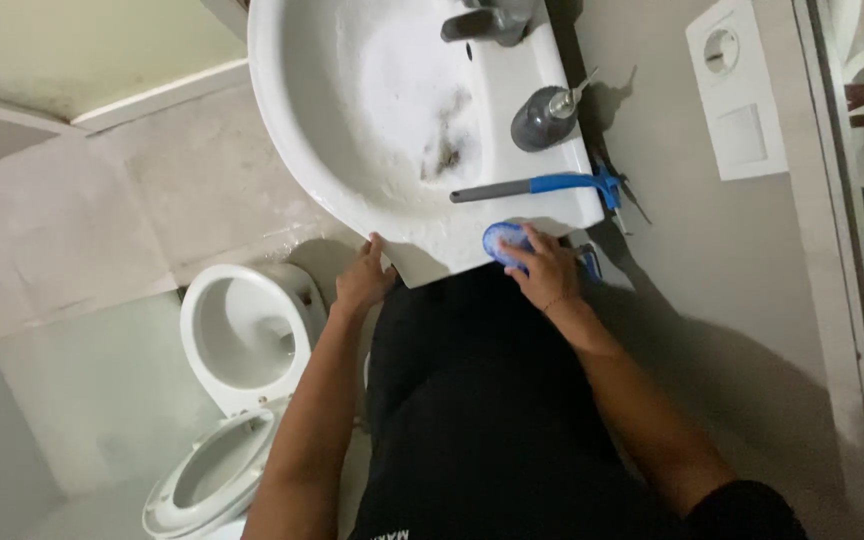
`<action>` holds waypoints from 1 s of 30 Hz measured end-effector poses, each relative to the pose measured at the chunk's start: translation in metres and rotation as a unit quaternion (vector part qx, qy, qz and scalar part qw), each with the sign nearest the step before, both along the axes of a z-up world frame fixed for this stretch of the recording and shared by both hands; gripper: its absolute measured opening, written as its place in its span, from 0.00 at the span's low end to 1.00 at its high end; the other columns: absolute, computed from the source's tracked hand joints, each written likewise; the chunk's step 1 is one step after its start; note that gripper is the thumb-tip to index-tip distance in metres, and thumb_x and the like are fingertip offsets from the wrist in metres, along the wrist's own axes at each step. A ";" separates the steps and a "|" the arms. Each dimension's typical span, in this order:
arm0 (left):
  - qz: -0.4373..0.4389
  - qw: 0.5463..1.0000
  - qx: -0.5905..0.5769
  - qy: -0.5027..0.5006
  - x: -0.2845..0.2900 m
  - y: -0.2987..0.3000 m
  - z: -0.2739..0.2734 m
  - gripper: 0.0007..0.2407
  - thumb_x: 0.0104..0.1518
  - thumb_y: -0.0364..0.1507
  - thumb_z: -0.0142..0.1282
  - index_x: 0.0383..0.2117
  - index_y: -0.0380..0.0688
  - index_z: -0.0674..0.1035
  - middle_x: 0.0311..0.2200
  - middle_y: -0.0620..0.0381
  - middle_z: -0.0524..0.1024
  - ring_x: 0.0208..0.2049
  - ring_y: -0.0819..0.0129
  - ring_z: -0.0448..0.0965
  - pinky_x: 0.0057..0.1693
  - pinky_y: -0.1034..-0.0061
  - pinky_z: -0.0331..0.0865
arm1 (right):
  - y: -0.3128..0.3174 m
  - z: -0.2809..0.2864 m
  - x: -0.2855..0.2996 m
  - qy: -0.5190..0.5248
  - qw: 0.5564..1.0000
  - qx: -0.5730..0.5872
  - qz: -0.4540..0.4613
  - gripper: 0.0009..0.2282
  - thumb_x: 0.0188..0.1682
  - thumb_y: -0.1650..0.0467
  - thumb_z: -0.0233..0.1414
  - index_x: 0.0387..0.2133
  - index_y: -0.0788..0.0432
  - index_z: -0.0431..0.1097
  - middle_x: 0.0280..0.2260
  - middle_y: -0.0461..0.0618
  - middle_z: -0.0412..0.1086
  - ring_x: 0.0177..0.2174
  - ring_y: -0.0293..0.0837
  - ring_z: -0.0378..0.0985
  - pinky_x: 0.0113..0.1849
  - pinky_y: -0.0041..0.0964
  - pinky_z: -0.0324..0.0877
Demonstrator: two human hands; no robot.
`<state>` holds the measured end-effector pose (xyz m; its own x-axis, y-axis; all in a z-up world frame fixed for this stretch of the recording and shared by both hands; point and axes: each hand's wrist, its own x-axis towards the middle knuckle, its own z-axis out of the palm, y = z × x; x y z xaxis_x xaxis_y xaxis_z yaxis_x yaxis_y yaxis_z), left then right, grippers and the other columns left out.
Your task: The person scrubs the inside of a white bathroom sink using a blue sponge. The sink is filled with soapy water, and the person moves the sponge around the basin and under the faucet to clean the surface.
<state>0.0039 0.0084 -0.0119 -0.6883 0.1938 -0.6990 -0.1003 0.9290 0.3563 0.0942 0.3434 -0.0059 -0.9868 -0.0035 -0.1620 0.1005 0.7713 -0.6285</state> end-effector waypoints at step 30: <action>-0.051 0.988 -0.131 -0.070 -0.035 0.013 -0.019 0.35 0.61 0.40 0.51 0.71 0.43 0.47 0.58 0.41 0.73 0.60 0.43 0.74 0.59 0.40 0.66 | 0.006 -0.033 -0.007 0.165 0.984 0.004 0.066 0.23 0.48 0.72 0.57 0.59 0.43 0.71 0.57 0.65 0.64 0.55 0.72 0.66 0.50 0.71 0.63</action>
<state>-0.0310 0.0214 -0.0311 -0.5673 0.0563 -0.8216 -0.0336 0.9952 0.0914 0.0873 0.3498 -0.0388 -0.9770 -0.1343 0.1659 -0.2084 0.7685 -0.6049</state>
